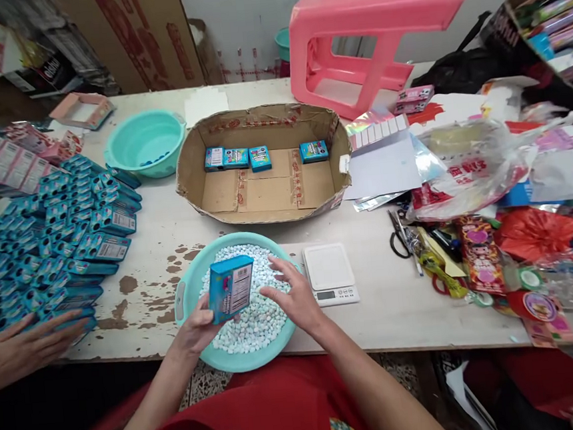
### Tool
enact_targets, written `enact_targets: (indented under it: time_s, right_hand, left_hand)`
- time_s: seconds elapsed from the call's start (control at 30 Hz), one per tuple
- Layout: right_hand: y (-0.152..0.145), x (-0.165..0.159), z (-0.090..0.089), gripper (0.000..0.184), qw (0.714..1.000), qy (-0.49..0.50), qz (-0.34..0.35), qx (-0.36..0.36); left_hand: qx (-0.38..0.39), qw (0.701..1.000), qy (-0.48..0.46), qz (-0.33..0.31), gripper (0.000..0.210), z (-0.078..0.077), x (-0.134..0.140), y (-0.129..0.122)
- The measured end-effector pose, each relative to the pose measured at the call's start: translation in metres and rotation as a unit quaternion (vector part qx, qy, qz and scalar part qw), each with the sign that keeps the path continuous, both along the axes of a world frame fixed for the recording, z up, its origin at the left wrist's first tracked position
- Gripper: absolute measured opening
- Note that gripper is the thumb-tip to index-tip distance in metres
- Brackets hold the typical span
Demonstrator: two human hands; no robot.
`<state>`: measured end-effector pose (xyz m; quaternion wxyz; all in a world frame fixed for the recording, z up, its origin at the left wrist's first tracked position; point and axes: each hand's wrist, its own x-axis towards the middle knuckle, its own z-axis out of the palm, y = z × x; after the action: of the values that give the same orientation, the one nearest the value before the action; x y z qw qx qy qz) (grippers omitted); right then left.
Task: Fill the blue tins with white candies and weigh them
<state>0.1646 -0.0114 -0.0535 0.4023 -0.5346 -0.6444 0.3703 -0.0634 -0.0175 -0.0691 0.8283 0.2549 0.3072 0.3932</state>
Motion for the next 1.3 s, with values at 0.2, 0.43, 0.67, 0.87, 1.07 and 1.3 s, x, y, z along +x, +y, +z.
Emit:
enact_targets:
  time_s: [0.2,0.43,0.67,0.87,1.07,1.3]
  right_hand:
    - [-0.001,0.013,0.039,0.075,0.956,-0.217,0.14,0.143]
    - [-0.016,0.035,0.026,0.042,0.995,-0.084,0.025,-0.046]
    - [-0.046,0.042,0.013,0.046,0.958,0.188,-0.121,-0.178]
    - [-0.051,0.034,0.0,0.042,0.931,0.262,-0.166,-0.194]
    - [-0.042,0.023,-0.001,0.043,0.942,0.231,-0.166,-0.177]
    - [-0.033,0.008,0.008,0.036,0.987,0.066,-0.116,-0.089]
  left_hand:
    - [-0.061,0.985,0.069,-0.147,0.032,0.013,0.029,0.004]
    - [0.115,0.933,0.34,-0.015,0.046,0.022,0.028,0.016]
    - [0.256,0.616,0.739,0.087,0.058,-0.084,0.019,0.04]
    - [0.225,0.685,0.692,0.012,0.049,-0.087,0.07,0.041]
    - [0.079,0.848,0.511,0.117,0.031,-0.067,0.07,0.027]
    - [-0.069,0.964,0.184,0.179,0.035,-0.015,0.055,0.024]
